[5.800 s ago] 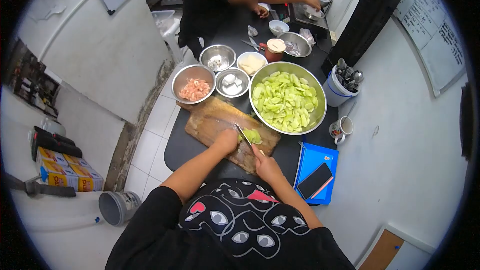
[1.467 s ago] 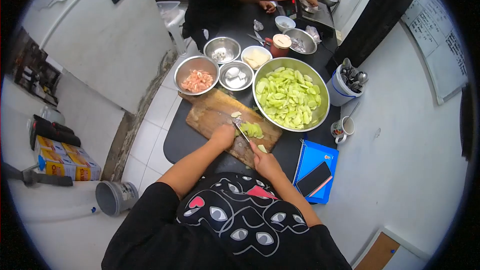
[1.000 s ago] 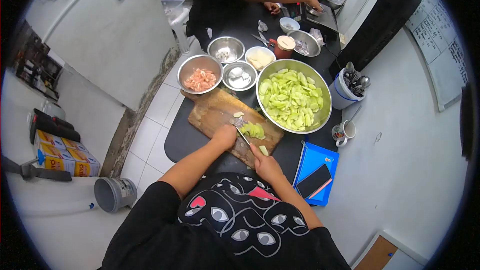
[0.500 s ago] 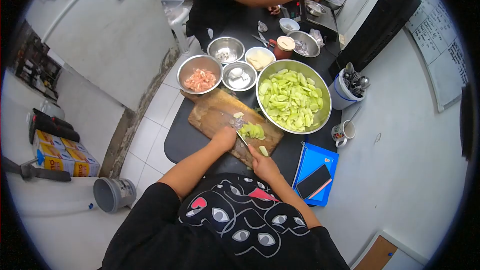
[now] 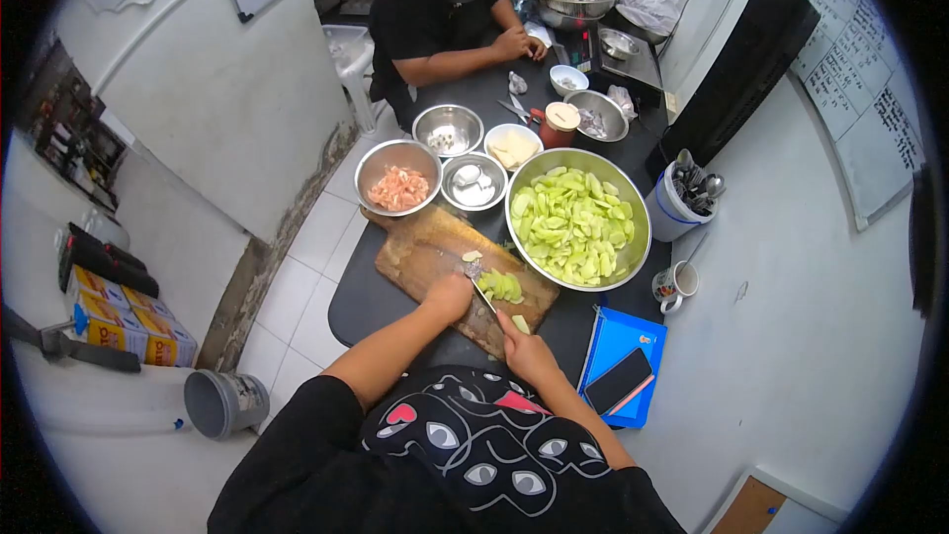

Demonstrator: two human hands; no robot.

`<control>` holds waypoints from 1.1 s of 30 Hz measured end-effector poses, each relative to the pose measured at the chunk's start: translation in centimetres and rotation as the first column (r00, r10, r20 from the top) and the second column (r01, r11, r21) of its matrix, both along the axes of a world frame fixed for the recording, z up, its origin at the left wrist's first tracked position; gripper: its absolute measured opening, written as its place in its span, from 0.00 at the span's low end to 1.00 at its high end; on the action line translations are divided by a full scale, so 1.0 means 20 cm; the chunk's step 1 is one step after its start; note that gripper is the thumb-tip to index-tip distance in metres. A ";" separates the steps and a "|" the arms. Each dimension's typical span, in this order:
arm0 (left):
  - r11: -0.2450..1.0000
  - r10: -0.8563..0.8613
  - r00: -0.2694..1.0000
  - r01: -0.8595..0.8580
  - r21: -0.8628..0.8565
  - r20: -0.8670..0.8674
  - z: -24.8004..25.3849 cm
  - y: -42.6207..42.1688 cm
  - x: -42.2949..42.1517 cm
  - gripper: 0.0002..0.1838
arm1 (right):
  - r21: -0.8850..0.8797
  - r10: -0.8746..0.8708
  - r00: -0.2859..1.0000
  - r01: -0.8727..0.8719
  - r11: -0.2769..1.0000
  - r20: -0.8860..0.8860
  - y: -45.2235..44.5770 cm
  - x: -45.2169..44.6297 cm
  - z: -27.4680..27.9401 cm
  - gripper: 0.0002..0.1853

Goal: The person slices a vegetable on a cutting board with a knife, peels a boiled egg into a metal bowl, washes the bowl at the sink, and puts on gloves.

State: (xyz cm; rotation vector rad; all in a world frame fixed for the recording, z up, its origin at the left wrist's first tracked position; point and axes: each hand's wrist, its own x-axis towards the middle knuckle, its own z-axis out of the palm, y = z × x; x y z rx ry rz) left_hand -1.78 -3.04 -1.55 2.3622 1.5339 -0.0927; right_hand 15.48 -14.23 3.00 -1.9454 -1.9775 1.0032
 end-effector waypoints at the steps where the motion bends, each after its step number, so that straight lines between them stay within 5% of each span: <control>1: 1.000 -0.011 1.000 0.011 0.004 0.005 -0.02 0.00 0.00 0.11 | -0.012 0.004 1.000 -0.004 1.000 0.013 0.00 0.01 0.02 0.24; 8: 1.000 0.020 0.998 -0.020 0.003 0.053 -0.03 0.00 -0.01 0.10 | 0.126 0.043 0.998 -0.036 0.991 -0.050 0.05 0.02 -0.23 0.26; 14: 0.999 0.043 0.998 -0.044 0.013 0.055 -0.07 0.00 -0.02 0.10 | 0.039 0.020 1.000 -0.021 0.999 0.017 -0.01 0.00 0.00 0.26; 20: 0.998 0.032 0.999 -0.030 -0.052 0.028 -0.03 0.00 -0.03 0.12 | 0.098 0.016 0.998 -0.010 0.995 -0.053 0.05 0.00 -0.19 0.26; 26: 0.998 0.043 0.999 -0.042 -0.047 0.013 0.01 0.00 -0.03 0.12 | 0.019 0.007 1.000 -0.006 1.000 -0.012 0.01 -0.02 0.03 0.26; 33: 0.998 0.025 1.000 -0.025 -0.061 -0.001 0.04 0.00 -0.04 0.11 | 0.044 0.050 0.999 -0.050 0.998 -0.005 0.03 -0.01 -0.14 0.25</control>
